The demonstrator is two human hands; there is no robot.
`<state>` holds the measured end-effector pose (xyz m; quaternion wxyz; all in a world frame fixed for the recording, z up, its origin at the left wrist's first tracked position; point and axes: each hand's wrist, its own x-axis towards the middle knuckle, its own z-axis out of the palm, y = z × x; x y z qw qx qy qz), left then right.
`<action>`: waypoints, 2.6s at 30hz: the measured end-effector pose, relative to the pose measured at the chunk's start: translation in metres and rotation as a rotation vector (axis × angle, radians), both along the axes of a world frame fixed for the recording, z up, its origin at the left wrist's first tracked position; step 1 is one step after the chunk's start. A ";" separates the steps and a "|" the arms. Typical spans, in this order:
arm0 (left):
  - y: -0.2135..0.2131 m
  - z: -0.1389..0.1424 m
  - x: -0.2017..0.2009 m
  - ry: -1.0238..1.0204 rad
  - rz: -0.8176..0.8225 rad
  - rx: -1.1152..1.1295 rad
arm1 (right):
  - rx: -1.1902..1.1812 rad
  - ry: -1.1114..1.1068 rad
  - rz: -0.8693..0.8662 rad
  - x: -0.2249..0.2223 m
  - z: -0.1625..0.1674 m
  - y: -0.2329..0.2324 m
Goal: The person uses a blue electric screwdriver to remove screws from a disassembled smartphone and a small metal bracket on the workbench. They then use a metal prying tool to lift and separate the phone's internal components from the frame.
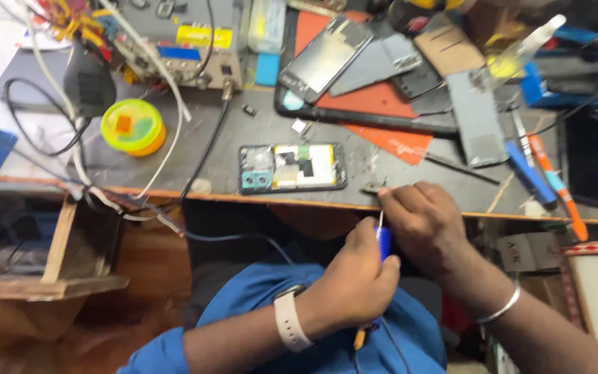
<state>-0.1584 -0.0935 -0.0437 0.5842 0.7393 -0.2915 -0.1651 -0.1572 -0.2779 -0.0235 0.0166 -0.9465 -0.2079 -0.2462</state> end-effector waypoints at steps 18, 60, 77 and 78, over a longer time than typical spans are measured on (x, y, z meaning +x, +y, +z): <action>0.017 0.024 0.006 0.206 -0.044 0.002 | 0.740 0.353 -0.273 0.007 0.004 -0.011; 0.023 0.004 0.012 0.335 0.048 -0.020 | 0.573 0.033 -0.257 -0.006 0.010 0.006; 0.020 -0.026 0.019 0.528 -0.084 -0.168 | 0.740 0.432 -0.459 0.017 0.007 -0.013; 0.019 -0.028 0.018 0.700 -0.107 -0.190 | 0.747 0.438 -0.446 0.017 0.006 -0.013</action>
